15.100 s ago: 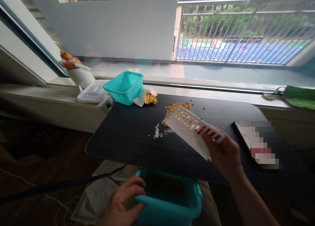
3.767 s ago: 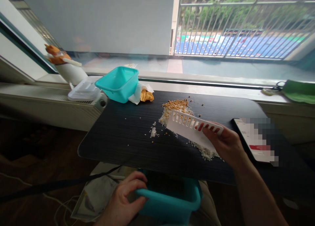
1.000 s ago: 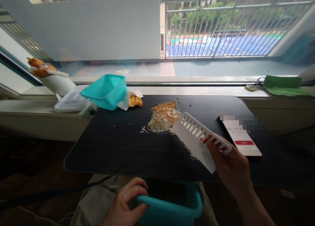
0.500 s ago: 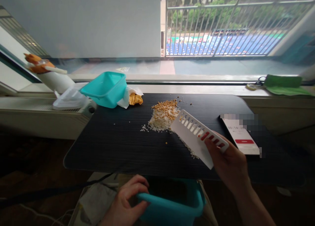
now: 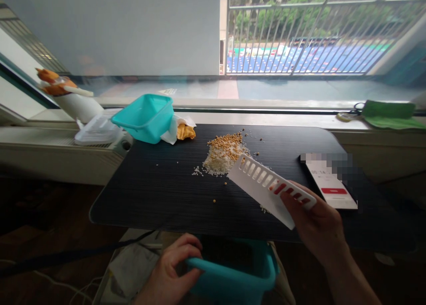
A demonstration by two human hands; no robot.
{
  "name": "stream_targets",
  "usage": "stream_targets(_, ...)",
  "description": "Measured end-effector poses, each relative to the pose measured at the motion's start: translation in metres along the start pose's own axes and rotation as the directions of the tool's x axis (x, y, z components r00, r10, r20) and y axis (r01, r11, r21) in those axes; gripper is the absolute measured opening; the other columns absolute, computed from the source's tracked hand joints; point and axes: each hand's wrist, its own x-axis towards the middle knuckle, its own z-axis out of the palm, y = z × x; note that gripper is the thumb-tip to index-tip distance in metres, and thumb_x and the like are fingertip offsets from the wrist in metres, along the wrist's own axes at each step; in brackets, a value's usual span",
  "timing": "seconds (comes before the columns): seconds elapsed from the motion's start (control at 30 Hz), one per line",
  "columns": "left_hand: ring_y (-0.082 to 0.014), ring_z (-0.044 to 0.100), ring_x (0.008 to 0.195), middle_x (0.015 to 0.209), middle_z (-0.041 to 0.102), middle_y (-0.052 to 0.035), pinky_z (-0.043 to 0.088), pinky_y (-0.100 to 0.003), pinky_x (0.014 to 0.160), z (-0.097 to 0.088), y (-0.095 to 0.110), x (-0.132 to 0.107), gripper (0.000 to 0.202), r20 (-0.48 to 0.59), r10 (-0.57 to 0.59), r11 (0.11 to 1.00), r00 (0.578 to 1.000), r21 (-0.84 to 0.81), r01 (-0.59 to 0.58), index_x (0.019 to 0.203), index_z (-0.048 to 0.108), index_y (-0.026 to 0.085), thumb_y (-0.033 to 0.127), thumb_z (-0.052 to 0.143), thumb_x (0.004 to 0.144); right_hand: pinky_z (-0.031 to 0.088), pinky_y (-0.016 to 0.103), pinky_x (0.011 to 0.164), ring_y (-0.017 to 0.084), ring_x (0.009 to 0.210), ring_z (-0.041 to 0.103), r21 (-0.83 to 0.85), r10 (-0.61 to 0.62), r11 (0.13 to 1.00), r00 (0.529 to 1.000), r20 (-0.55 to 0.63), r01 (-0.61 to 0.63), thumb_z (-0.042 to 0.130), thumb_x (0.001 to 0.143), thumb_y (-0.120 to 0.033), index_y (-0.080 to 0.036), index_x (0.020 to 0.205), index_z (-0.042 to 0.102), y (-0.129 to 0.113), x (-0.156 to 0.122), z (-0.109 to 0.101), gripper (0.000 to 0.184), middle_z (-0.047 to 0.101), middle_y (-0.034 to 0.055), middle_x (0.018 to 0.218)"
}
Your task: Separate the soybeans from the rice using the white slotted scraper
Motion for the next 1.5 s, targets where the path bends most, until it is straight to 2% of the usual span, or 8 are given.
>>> stream_targets(0.17, -0.0188, 0.069, 0.090, 0.095, 0.069, -0.0021, 0.052, -0.018, 0.078, -0.004, -0.002, -0.004, 0.015, -0.012, -0.009, 1.000, 1.000, 0.011, 0.009, 0.070, 0.071, 0.021, 0.007, 0.065, 0.071, 0.058, 0.026, 0.064, 0.021, 0.071, 0.072, 0.010, -0.099, 0.995, 0.981, 0.168, 0.099, 0.066, 0.083, -0.033, -0.021, 0.097, 0.077, 0.008, 0.005, -0.003, 0.021, 0.078, 0.0027, 0.085)
stream_targets(0.3, -0.0189, 0.068, 0.090, 0.095, 0.069, -0.0030, 0.052, -0.019, 0.078, -0.009, 0.000, -0.007, 0.016, -0.038, -0.010, 1.000, 0.999, 0.015, 0.011, 0.069, 0.071, 0.020, 0.007, 0.064, 0.071, 0.059, 0.023, 0.058, 0.021, 0.067, 0.073, 0.037, -0.034, 0.999, 0.927, 0.373, 0.021, 0.069, 0.082, -0.037, -0.022, 0.092, 0.078, 0.006, 0.002, -0.021, 0.020, 0.079, 0.0031, 0.081)
stream_targets(0.53, -0.0190, 0.069, 0.086, 0.089, 0.070, -0.0036, 0.053, -0.020, 0.078, -0.015, -0.001, -0.007, 0.014, -0.084, 0.044, 0.999, 0.996, 0.004, -0.044, 0.068, 0.071, 0.020, 0.008, 0.065, 0.071, 0.060, 0.025, 0.055, 0.023, 0.064, 0.074, 0.201, 0.164, 0.954, 0.947, 0.276, -0.223, 0.078, 0.070, -0.050, -0.023, 0.084, 0.080, -0.008, -0.012, -0.020, 0.030, 0.079, 0.0043, 0.076)
stream_targets(0.83, -0.0204, 0.070, 0.087, 0.091, 0.072, -0.0040, 0.055, -0.019, 0.076, -0.022, -0.007, -0.014, 0.014, -0.133, 0.045, 0.999, 0.990, 0.031, -0.041, 0.068, 0.072, 0.020, 0.008, 0.066, 0.070, 0.057, 0.020, 0.056, 0.018, 0.064, 0.072, 0.129, -0.121, 0.990, 0.815, 0.566, 0.057, 0.064, 0.085, -0.032, -0.022, 0.086, 0.079, -0.016, -0.012, 0.004, 0.018, 0.079, 0.0035, 0.080)
stream_targets(0.93, -0.0197, 0.070, 0.086, 0.090, 0.072, -0.0037, 0.055, -0.018, 0.076, -0.021, -0.008, -0.013, 0.013, -0.137, 0.064, 0.997, 0.988, 0.049, -0.057, 0.067, 0.072, 0.020, 0.008, 0.067, 0.070, 0.058, 0.022, 0.055, 0.019, 0.064, 0.073, 0.091, -0.072, 0.995, 0.882, 0.465, 0.033, 0.067, 0.082, -0.033, -0.024, 0.090, 0.079, -0.017, -0.012, -0.008, 0.017, 0.079, 0.0027, 0.082)
stream_targets(1.03, -0.0196, 0.071, 0.088, 0.093, 0.072, -0.0031, 0.055, -0.018, 0.076, -0.018, -0.011, -0.010, 0.014, -0.124, 0.057, 0.996, 0.991, 0.078, -0.047, 0.068, 0.072, 0.021, 0.008, 0.068, 0.069, 0.059, 0.026, 0.056, 0.022, 0.066, 0.073, -0.016, -0.003, 1.000, 0.993, 0.114, 0.005, 0.070, 0.079, -0.037, -0.024, 0.093, 0.079, -0.007, 0.005, -0.018, 0.021, 0.080, 0.0025, 0.080)
stream_targets(1.17, -0.0194, 0.072, 0.085, 0.090, 0.073, -0.0018, 0.056, -0.018, 0.075, -0.013, -0.011, -0.006, 0.018, -0.095, 0.093, 0.992, 0.991, 0.097, -0.084, 0.066, 0.073, 0.022, 0.005, 0.066, 0.066, 0.058, 0.036, 0.065, 0.029, 0.077, 0.073, -0.173, -0.054, 0.984, 0.993, -0.106, 0.035, 0.069, 0.078, -0.047, -0.020, 0.095, 0.079, 0.007, 0.046, -0.026, 0.033, 0.079, 0.0081, 0.085)
stream_targets(1.5, -0.0196, 0.073, 0.082, 0.089, 0.074, -0.0024, 0.057, -0.018, 0.075, -0.008, -0.007, -0.003, 0.013, -0.092, 0.088, 0.991, 0.992, 0.107, -0.078, 0.065, 0.073, 0.022, 0.009, 0.067, 0.065, 0.050, 0.027, 0.048, 0.022, 0.061, 0.070, -0.203, -0.057, 0.978, 0.997, -0.059, 0.044, 0.065, 0.079, -0.042, -0.014, 0.098, 0.078, 0.003, 0.094, -0.008, 0.036, 0.077, 0.0056, 0.070)
